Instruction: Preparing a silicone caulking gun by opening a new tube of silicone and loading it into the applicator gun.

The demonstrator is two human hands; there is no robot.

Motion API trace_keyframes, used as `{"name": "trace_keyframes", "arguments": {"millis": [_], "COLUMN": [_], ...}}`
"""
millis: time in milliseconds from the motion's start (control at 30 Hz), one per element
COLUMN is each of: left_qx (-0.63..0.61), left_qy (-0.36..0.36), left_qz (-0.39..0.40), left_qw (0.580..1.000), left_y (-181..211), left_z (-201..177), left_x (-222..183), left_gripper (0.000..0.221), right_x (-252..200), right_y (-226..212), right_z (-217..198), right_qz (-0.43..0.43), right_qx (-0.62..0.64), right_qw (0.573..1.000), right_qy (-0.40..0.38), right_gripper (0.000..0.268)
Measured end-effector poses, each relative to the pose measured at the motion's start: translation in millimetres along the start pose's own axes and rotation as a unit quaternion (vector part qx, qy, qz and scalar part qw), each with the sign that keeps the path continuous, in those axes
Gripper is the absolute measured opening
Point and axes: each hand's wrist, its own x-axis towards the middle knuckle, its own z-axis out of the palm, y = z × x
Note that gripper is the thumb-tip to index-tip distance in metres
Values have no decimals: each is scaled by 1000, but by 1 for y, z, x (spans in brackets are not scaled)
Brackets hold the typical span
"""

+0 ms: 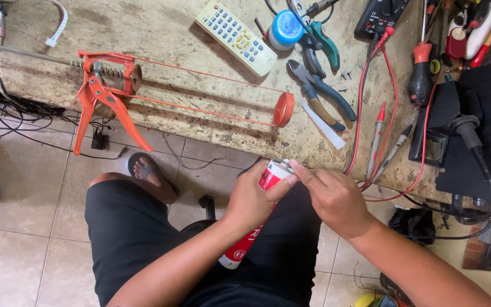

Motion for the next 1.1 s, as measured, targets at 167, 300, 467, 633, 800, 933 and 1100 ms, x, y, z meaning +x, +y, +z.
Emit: {"name": "trace_keyframes", "arguments": {"millis": [167,300,467,633,800,933,1100], "left_qx": [20,38,37,29,5,-1,-44], "left_qy": [0,-3,-7,-34,-64,-86,-81], "left_qz": [3,-3,-4,-20,-43,-23,-15], "left_qw": [1000,999,999,999,997,996,996], "left_y": [3,5,0,7,0,1,-4], "left_z": [-1,-4,-4,-10,-11,-17,-16], "left_x": [-1,1,3,2,3,6,5], "left_gripper": [48,48,48,50,53,63,86], "right_x": [0,8,22,28,26,33,30], "right_y": [2,-1,-2,-4,-6,-7,-7], "right_z": [1,-8,-20,-22,-19,-29,-37], "right_qz": [-10,-13,2,4,9,-20,-41], "right_qx": [-40,-43,-22,-6,-7,-42,-50], "right_qw": [999,999,995,994,993,993,992], "right_qy": [-20,-30,-102,-113,-118,-108,-109], "right_gripper": [42,45,52,51,50,47,44]}}
